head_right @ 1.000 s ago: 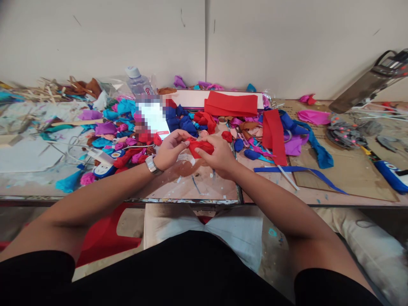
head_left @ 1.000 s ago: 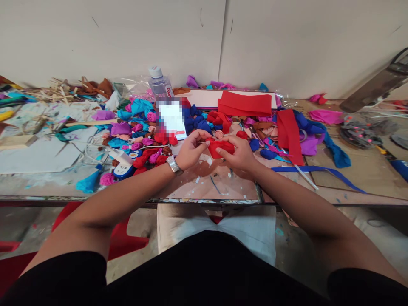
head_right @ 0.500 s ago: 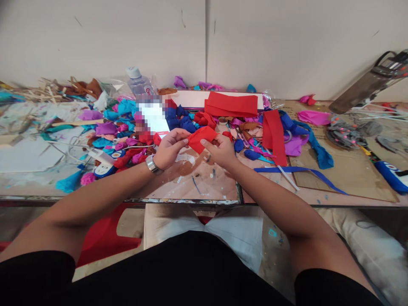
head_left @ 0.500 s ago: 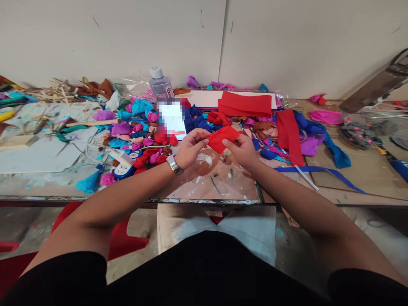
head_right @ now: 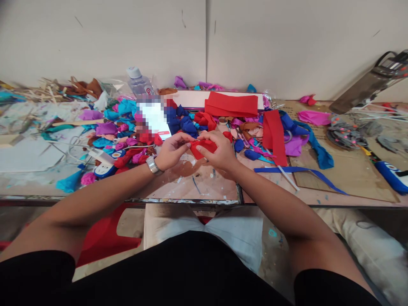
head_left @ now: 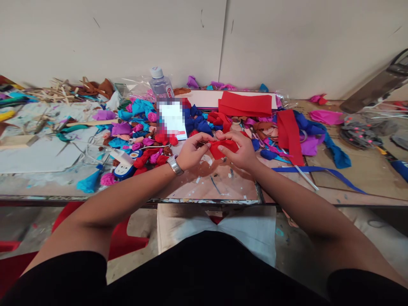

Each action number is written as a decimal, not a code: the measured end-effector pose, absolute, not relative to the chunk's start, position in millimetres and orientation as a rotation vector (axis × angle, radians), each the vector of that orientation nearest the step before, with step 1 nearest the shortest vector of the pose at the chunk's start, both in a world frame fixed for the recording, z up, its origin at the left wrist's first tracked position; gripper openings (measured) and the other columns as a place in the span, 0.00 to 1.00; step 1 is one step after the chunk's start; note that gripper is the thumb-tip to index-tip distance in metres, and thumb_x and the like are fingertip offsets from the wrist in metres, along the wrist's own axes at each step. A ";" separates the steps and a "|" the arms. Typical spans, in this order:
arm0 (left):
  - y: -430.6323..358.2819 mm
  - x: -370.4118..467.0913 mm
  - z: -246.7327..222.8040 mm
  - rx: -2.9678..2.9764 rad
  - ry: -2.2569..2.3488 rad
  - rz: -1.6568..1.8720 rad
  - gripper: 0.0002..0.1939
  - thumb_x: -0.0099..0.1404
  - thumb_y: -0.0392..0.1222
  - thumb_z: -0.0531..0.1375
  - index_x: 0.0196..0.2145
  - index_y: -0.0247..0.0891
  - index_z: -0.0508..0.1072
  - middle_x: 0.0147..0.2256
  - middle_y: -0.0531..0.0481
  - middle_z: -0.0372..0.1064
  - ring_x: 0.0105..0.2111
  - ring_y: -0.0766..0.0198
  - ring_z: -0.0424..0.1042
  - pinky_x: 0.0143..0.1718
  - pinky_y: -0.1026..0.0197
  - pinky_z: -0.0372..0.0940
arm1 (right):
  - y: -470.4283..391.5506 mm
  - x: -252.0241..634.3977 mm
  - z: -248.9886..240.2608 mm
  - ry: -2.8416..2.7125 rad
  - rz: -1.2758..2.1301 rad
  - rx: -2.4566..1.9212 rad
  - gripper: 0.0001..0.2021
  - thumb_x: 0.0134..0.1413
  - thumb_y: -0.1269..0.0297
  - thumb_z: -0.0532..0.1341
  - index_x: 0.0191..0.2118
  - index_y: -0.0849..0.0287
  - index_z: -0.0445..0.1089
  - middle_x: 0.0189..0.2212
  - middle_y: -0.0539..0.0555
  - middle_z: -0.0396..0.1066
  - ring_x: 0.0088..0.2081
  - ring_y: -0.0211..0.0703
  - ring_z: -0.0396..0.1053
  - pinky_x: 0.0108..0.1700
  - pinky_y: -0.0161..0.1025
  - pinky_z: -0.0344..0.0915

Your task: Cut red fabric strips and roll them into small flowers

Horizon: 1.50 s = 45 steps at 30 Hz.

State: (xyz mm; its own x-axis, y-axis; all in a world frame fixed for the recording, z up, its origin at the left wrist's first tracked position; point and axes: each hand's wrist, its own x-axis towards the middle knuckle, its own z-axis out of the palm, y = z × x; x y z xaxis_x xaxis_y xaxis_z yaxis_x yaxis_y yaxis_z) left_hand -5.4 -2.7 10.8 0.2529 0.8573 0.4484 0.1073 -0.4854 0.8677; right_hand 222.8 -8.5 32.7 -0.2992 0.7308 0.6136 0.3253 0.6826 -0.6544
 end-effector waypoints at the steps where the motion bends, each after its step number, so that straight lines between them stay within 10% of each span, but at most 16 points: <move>1: -3.2 -5.3 10.7 1.816 0.884 1.286 0.10 0.71 0.46 0.67 0.46 0.39 0.81 0.46 0.44 0.82 0.43 0.60 0.80 0.46 0.55 0.73 | -8.9 222.8 33.1 -1.918 0.495 -0.828 0.10 0.64 0.55 0.69 0.47 0.52 0.80 0.47 0.57 0.83 0.51 0.56 0.79 0.59 0.55 0.71; 45: -1.7 -6.0 9.6 1.786 0.696 1.400 0.09 0.69 0.44 0.70 0.41 0.38 0.78 0.45 0.43 0.81 0.47 0.58 0.82 0.51 0.52 0.77 | -9.0 220.0 29.5 -2.007 0.601 -0.747 0.13 0.65 0.50 0.69 0.41 0.55 0.80 0.36 0.53 0.81 0.37 0.46 0.75 0.42 0.44 0.71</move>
